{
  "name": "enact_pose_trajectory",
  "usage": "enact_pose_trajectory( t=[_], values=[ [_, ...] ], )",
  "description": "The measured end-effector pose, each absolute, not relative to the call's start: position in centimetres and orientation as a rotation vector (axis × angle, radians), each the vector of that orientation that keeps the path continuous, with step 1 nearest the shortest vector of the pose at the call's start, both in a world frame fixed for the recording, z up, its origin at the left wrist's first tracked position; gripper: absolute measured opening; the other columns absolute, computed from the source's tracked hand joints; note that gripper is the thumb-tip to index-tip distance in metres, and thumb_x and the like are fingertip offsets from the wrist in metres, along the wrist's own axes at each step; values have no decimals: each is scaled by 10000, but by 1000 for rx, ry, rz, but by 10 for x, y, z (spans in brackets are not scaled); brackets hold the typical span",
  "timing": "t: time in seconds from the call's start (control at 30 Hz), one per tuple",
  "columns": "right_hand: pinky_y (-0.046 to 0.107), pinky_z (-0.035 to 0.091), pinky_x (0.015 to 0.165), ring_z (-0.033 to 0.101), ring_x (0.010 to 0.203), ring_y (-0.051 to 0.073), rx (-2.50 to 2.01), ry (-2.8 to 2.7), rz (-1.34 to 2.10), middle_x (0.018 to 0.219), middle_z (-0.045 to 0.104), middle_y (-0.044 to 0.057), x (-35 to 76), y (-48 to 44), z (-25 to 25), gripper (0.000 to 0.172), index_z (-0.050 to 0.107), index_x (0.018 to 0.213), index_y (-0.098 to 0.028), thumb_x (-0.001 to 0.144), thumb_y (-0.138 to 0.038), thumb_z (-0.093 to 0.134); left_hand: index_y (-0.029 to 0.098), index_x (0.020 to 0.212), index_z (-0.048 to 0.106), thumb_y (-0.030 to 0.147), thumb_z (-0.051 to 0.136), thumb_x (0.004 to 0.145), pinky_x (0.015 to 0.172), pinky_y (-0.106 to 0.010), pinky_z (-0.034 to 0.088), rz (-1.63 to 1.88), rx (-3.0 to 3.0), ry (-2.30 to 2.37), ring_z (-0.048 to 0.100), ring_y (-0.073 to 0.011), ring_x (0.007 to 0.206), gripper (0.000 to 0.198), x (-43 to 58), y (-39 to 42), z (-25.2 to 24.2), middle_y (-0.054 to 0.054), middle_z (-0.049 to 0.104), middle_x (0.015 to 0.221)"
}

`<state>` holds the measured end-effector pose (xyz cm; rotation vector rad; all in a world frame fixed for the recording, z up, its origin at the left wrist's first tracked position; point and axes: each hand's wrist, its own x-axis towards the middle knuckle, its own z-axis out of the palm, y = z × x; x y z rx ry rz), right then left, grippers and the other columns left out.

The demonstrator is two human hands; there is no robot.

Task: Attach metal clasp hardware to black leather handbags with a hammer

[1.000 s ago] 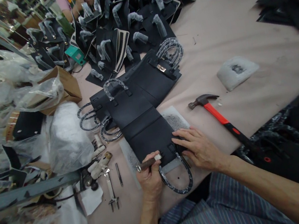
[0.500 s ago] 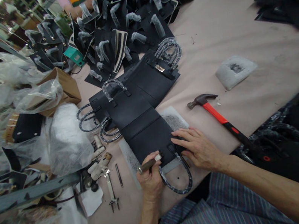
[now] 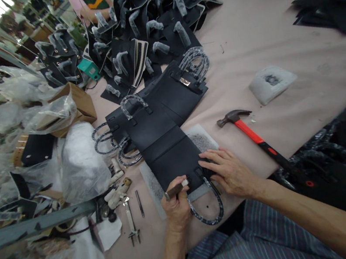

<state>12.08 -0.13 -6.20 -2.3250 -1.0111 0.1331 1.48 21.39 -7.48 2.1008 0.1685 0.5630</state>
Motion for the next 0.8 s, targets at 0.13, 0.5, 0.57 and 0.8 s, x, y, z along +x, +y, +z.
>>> enact_pose_trajectory(
  t=[0.13, 0.5, 0.57, 0.8],
  values=[
    [602, 314, 1163, 421, 1393, 338, -2335, -1024, 130, 1506, 526, 93, 120, -1, -64, 522, 586, 1381, -211, 869, -120, 556, 195, 1072, 690, 171, 613, 936, 912, -343, 612, 582, 2184, 139, 753, -195, 973, 159, 20, 214, -71, -51, 786, 1013],
    [594, 334, 1154, 431, 1396, 335, -2313, -1026, 92, 1503, 534, 89, 120, -3, -67, 541, 588, 1376, -217, 847, -103, 569, 191, 1066, 686, 147, 574, 938, 875, -329, 621, 715, 2318, 83, 757, -192, 954, 175, 19, 207, -71, -61, 783, 1004],
    [595, 333, 1156, 434, 1396, 332, -2310, -1025, 87, 1504, 533, 90, 120, -2, -67, 549, 586, 1379, -221, 843, -102, 571, 194, 1068, 688, 149, 578, 936, 886, -333, 619, 705, 2333, 83, 757, -193, 953, 177, 21, 207, -70, -60, 783, 1000],
    [571, 376, 1137, 479, 1363, 308, -2209, -1008, 29, 1474, 545, 105, 124, -9, -68, 526, 560, 1385, -224, 869, -127, 531, 188, 1061, 682, 142, 562, 924, 867, -294, 617, 715, 2326, 20, 759, -183, 941, 188, 28, 200, -64, -60, 783, 994]
  ],
)
